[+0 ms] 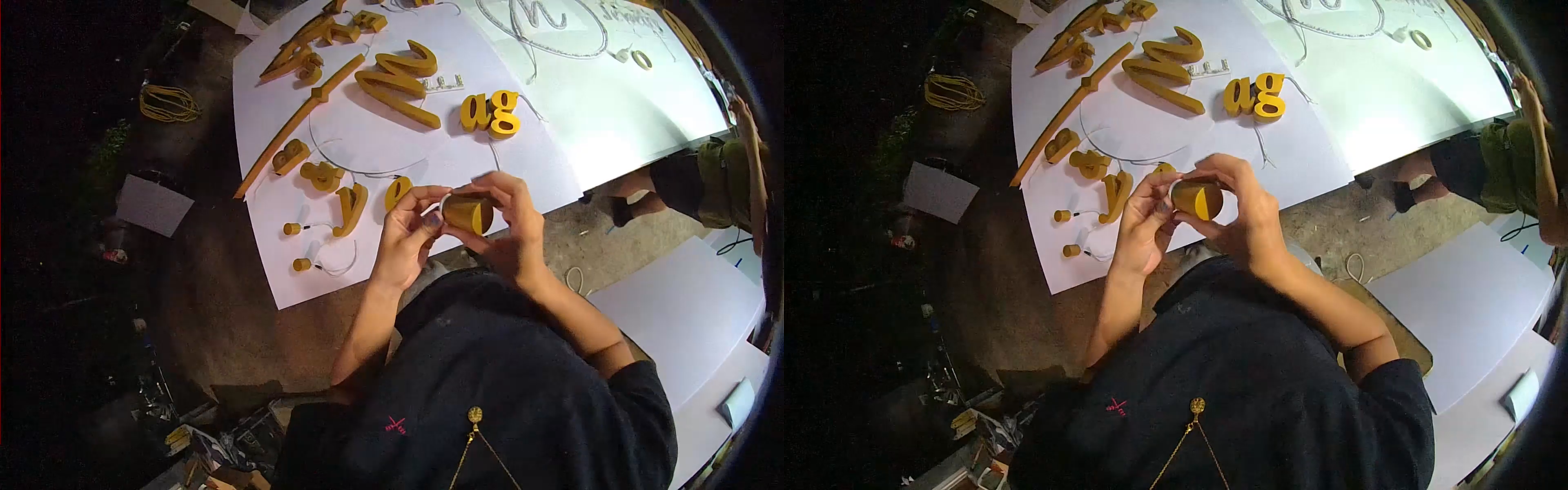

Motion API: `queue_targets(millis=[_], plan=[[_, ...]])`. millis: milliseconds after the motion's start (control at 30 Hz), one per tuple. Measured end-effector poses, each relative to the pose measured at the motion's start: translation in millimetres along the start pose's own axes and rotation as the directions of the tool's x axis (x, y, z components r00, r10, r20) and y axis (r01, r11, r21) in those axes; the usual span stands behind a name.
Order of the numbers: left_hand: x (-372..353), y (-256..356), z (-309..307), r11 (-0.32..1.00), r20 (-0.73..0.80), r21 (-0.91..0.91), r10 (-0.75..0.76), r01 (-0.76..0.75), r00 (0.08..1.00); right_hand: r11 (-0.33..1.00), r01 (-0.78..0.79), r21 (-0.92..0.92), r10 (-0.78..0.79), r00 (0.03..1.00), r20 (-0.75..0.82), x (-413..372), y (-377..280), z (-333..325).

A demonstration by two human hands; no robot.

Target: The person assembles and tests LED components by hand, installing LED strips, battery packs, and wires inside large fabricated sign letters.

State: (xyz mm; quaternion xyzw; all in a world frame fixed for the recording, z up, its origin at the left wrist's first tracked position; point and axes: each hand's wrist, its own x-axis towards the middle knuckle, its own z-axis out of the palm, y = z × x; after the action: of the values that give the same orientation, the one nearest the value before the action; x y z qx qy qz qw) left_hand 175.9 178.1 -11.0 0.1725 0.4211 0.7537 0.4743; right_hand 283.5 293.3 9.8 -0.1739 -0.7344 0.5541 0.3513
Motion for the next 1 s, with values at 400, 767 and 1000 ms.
queue_targets(millis=[400, 767, 1000], plan=[[-14.6, 16.7, 33.1, 0.974, 0.188, -0.220, 0.098, -0.056, 0.977, 0.937, 0.348, -0.028, -0.349, 0.936, -0.043, -4.1, -47.4, -24.1], [-14.5, 2.6, 18.0, 0.797, 0.134, -0.597, 0.207, -0.088, 0.969, 0.623, -0.520, 0.584, 0.382, 0.854, 0.354, -4.4, -32.1, -48.8], [-19.0, 16.8, 19.4, 0.862, 0.109, -0.490, 0.207, -0.128, 0.972, 0.387, -0.603, 0.697, 0.308, 0.798, 0.519, -1.2, -34.4, -45.9]])
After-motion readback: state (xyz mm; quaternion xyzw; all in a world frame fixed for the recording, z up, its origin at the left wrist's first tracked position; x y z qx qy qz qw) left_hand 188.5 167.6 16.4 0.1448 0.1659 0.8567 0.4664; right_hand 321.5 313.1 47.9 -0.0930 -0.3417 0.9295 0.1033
